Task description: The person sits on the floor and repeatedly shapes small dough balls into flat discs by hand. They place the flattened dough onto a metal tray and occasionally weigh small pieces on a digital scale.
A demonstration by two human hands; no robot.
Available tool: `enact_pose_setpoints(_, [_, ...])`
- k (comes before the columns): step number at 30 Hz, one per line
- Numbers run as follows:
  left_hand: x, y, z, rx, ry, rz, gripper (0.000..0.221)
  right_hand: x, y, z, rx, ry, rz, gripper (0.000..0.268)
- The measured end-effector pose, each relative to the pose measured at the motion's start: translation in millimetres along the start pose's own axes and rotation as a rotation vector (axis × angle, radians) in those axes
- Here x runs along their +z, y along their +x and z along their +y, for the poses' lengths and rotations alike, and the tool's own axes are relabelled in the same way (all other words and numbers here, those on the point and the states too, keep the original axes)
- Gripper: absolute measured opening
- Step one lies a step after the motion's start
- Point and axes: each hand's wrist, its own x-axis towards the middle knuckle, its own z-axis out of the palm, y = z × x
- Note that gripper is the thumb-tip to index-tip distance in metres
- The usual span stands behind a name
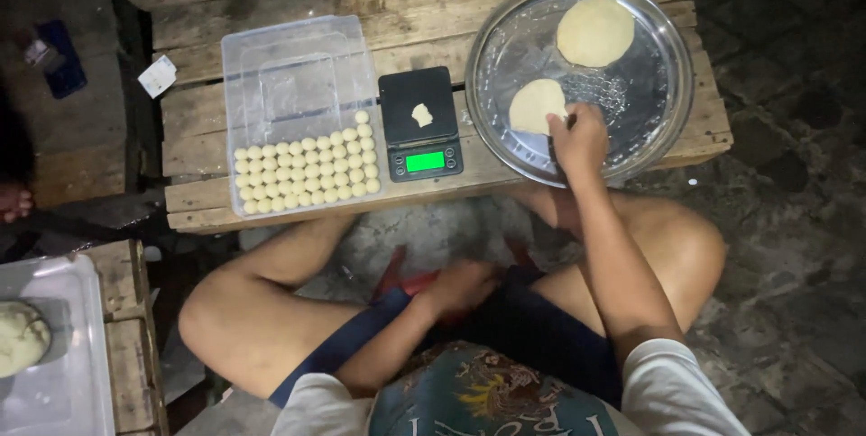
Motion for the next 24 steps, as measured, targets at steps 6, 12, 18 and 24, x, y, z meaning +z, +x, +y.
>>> enact_pose_setpoints(6, [-49.2, -20.7, 65.3, 0.233, -0.129, 0.298, 0.029, 5.5, 6.8, 5.5, 0.049, 0.236, 0.104, 0.04])
enact_pose_setpoints(12, [-71.4, 59.1, 92.3, 0.49, 0.176, 0.763, 0.023, 7.6, 12.3, 9.9, 0.111, 0.082, -0.002, 0.024])
enact_pose_setpoints(18, [-112.2, 166.3, 87.3, 0.55, 0.564, 1.173, 0.062, 4.6, 14.7, 13.2, 0.142, 0.232, 0.032, 0.017])
enact_pose_setpoints(24, [-105.8, 226.2, 47.8, 0.262, 0.762, 0.963, 0.091, 24.8, 27.8, 37.2, 0.195, 0.503, 0.014, 0.012])
